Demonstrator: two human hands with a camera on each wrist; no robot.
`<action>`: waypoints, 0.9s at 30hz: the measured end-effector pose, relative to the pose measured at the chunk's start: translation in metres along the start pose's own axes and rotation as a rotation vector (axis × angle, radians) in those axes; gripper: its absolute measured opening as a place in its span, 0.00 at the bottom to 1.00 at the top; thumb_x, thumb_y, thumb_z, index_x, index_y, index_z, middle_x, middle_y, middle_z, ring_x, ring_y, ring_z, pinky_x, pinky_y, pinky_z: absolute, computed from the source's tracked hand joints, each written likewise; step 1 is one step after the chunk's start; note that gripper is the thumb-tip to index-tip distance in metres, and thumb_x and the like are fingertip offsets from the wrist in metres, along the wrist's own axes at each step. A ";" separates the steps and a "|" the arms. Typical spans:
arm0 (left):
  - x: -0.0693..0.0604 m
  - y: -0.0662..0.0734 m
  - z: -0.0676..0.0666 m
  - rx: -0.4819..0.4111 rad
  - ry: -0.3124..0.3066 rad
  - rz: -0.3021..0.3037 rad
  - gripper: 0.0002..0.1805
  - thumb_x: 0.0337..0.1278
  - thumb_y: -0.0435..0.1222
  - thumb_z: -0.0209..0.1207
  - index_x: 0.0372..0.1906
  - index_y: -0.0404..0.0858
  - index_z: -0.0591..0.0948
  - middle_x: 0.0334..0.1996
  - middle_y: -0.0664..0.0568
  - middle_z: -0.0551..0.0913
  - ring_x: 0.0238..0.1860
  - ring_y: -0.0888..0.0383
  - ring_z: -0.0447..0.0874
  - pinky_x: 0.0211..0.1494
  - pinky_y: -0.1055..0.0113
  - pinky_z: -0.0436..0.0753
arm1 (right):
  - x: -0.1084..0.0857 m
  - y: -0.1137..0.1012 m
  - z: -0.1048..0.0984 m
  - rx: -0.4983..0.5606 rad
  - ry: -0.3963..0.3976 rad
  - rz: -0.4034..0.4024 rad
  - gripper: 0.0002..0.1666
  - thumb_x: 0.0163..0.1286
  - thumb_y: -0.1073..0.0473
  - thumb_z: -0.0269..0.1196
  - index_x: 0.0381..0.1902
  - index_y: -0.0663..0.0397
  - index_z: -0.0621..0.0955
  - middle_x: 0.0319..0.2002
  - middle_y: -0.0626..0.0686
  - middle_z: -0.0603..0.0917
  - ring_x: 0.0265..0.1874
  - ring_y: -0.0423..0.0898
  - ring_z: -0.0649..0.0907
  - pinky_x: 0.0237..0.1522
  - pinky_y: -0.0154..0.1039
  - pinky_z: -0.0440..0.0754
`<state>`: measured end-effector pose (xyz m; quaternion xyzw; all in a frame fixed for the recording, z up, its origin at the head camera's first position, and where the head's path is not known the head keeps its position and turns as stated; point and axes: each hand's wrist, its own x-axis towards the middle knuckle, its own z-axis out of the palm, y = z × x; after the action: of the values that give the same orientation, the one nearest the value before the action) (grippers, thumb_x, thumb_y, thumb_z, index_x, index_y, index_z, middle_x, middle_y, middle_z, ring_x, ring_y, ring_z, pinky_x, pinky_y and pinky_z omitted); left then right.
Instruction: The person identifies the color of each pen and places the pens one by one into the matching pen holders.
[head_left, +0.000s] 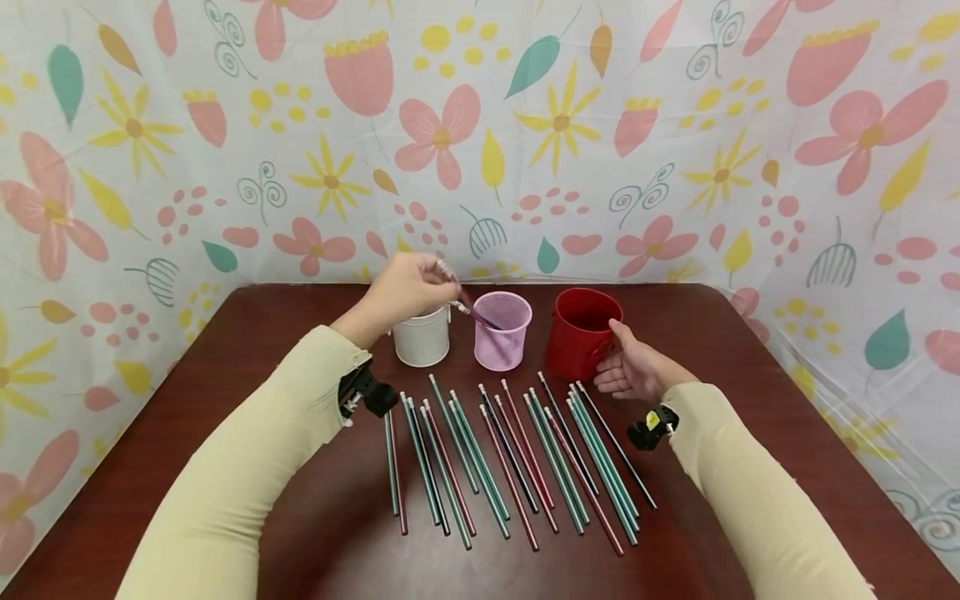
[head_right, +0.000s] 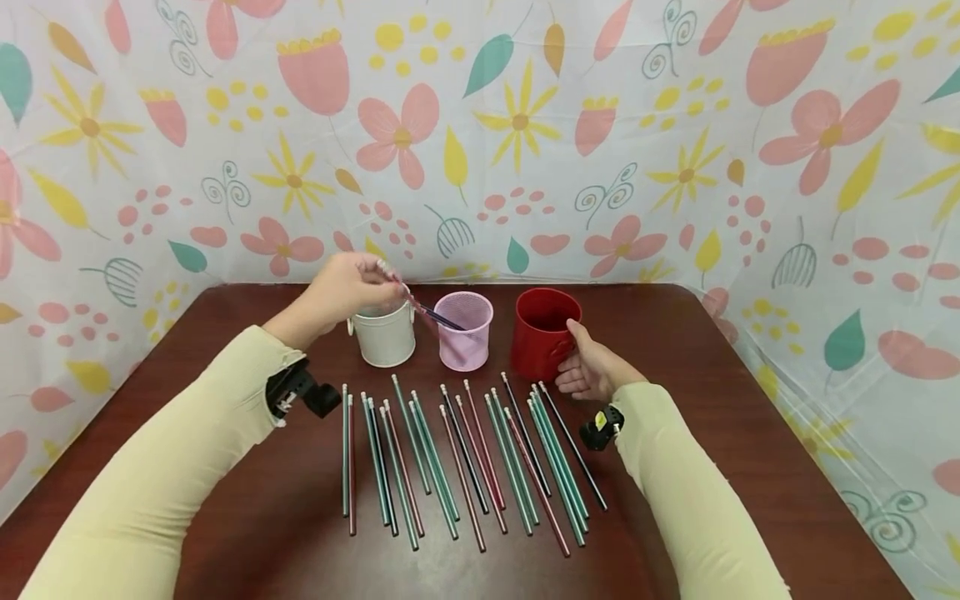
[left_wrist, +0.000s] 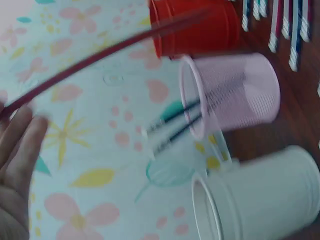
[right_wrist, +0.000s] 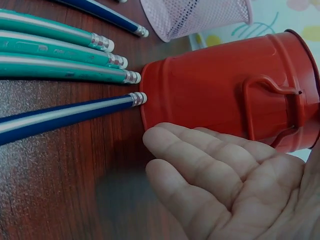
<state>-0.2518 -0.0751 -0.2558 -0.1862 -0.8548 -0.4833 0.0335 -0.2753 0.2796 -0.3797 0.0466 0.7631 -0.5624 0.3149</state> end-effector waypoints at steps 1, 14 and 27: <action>0.002 0.004 0.004 -0.018 0.059 0.003 0.05 0.50 0.31 0.63 0.30 0.31 0.83 0.29 0.46 0.87 0.29 0.63 0.82 0.36 0.73 0.78 | 0.000 0.000 0.000 -0.003 0.002 -0.002 0.64 0.66 0.23 0.22 0.66 0.82 0.54 0.64 0.75 0.63 0.63 0.65 0.69 0.66 0.56 0.61; 0.023 0.030 0.059 -0.217 0.356 0.080 0.05 0.52 0.29 0.64 0.32 0.29 0.83 0.32 0.41 0.87 0.30 0.62 0.84 0.34 0.76 0.77 | -0.002 -0.004 -0.001 -0.046 0.022 -0.055 0.60 0.68 0.25 0.25 0.63 0.83 0.58 0.60 0.75 0.70 0.55 0.62 0.77 0.63 0.57 0.66; 0.036 0.023 0.113 -0.228 0.303 0.072 0.06 0.52 0.29 0.66 0.34 0.30 0.83 0.32 0.43 0.87 0.39 0.56 0.85 0.39 0.76 0.78 | -0.011 -0.008 0.000 -0.123 0.050 -0.058 0.59 0.70 0.29 0.23 0.64 0.86 0.55 0.62 0.78 0.64 0.61 0.68 0.70 0.63 0.60 0.65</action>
<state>-0.2632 0.0411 -0.2887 -0.1442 -0.7726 -0.5979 0.1577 -0.2700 0.2795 -0.3676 0.0193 0.8047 -0.5221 0.2817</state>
